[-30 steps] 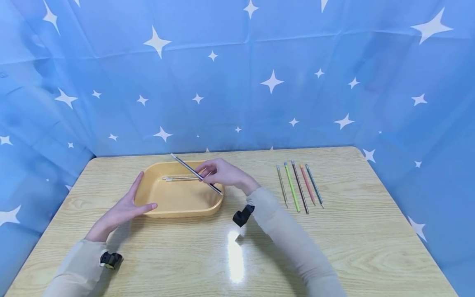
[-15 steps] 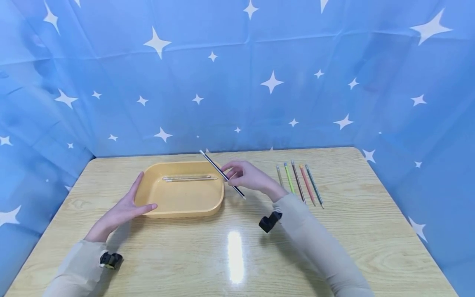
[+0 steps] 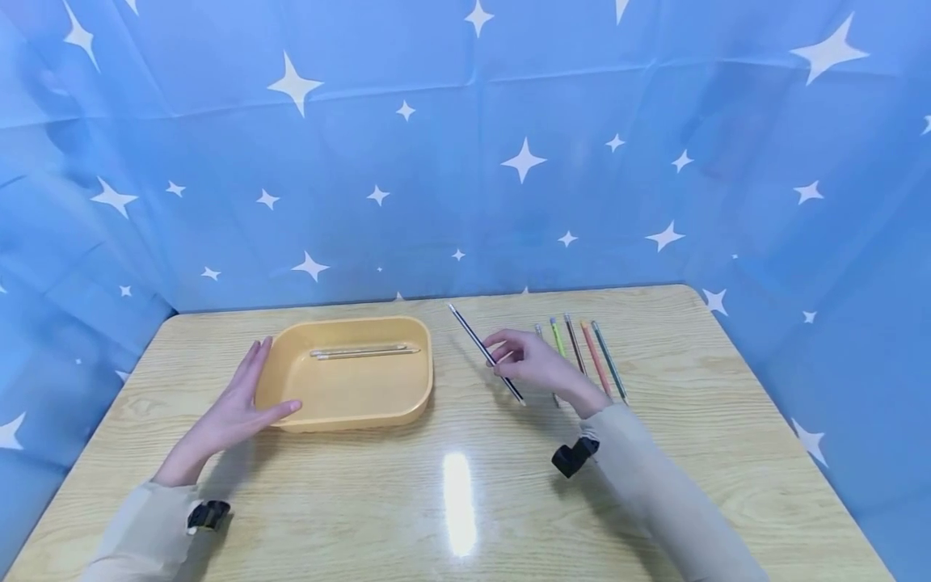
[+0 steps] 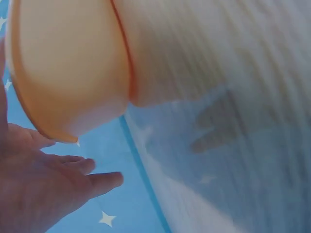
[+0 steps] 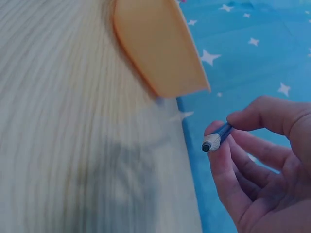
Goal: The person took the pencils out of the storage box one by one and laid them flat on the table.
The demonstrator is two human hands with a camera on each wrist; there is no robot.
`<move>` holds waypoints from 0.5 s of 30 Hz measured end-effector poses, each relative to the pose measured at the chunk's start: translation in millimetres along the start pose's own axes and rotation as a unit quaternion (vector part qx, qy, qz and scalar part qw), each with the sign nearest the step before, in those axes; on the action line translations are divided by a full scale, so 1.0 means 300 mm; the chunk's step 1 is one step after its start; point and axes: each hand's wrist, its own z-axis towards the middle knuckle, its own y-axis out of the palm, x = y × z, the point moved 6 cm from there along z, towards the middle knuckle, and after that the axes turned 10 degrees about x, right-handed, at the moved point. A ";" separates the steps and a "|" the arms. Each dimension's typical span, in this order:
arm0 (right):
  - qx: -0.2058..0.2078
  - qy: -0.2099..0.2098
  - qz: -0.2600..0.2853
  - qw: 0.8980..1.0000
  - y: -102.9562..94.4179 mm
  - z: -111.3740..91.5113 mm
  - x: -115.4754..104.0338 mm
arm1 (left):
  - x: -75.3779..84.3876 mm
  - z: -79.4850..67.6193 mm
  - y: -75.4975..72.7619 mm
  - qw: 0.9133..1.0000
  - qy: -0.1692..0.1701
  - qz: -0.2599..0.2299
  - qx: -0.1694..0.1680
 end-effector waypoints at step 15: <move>0.087 0.022 -0.049 0.995 -0.089 -0.064 0.080 | 0.006 0.037 0.043 0.988 0.055 0.143 0.029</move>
